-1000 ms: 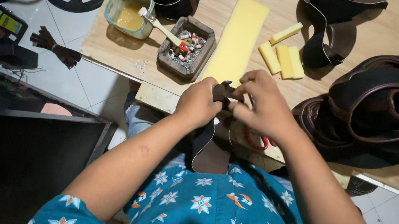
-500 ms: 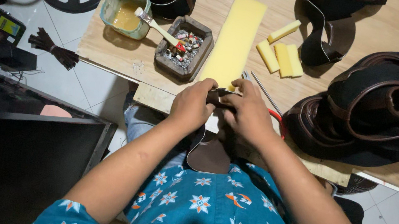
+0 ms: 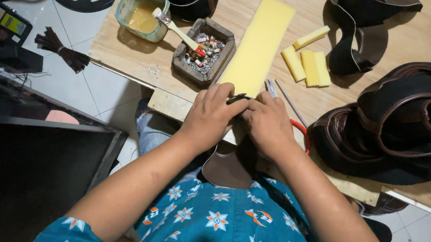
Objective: The person inserts small yellow foam pieces into the inner cavity of a brown sandal upper, presses them in place, and uses a metal tool to adjust the fit. The person repeats this process on multiple sandal uppers, handling each one individually.
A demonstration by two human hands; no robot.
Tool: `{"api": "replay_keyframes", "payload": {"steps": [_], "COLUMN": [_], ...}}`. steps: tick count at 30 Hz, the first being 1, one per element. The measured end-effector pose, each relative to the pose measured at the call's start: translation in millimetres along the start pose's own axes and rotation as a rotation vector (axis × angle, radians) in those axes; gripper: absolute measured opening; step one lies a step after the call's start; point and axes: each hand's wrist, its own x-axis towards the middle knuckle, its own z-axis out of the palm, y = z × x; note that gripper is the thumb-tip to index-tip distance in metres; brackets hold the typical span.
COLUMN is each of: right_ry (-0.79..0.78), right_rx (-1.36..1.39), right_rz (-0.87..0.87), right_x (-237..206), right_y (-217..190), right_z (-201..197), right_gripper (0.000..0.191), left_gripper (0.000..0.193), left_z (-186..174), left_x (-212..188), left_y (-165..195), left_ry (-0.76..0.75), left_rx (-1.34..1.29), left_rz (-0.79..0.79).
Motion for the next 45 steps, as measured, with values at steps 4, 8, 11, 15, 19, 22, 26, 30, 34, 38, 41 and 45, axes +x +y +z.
{"api": "replay_keyframes", "payload": {"steps": [4,8,11,15,19,22,26,30,34,38,41,45], "right_ry": [0.071,0.1,0.103,0.09,0.036,0.065,0.129,0.247,0.302,0.405,0.367,0.276], "right_rx": [0.093,0.072,0.059,0.127,0.102,0.148,0.219,0.276,0.248,0.254,0.205,0.112], "right_rz": [-0.021,0.006,0.026,0.021,-0.011,-0.038,-0.026,-0.007,0.027,0.036,0.049,0.08], "right_x": [-1.2,0.8,2.9,3.1,2.8,2.7,2.7,1.6,1.2,2.6,3.7,3.7], "right_y": [6.0,9.5,10.3,11.0,13.4,16.2,17.2,11.2,4.9,4.8,7.3,11.3], "right_z": [2.5,5.3,7.1,8.6,9.9,10.4,10.4,10.1,9.2,9.6,11.9,16.3], "right_gripper": [0.023,0.02,0.02,0.025,0.027,0.023,0.019,0.022,0.019,0.022,0.022,0.017], "left_gripper": [0.033,0.019,0.011,0.007,0.009,0.007,0.009,0.002,0.008,0.009,0.01,0.011], "left_z": [-7.9,-12.0,-15.5,-18.5,-17.3,-13.8,-9.0,-1.2,8.9,17.5,22.5,26.8], "left_x": [6.3,8.9,6.7,5.0,5.7,5.7,4.4,3.5,3.8,2.7,0.6,-3.2], "left_y": [-4.3,-8.4,-8.3,-7.5,-9.1,-10.4,-12.8,-13.5,-15.2,-19.0,-21.0,-19.9], "left_ry": [-0.071,-0.082,-0.033,-0.015,-0.002,-0.055,-0.062,-0.035,0.006,0.074,0.074,0.087], "left_rx": [0.072,0.03,0.006,-0.028,-0.014,0.017,0.112,0.137,0.156,0.115,0.005,-0.065], "left_rz": [-0.006,0.007,0.123,0.15,0.212,0.212,0.17,0.13,0.064,0.072,0.067,0.05]}}
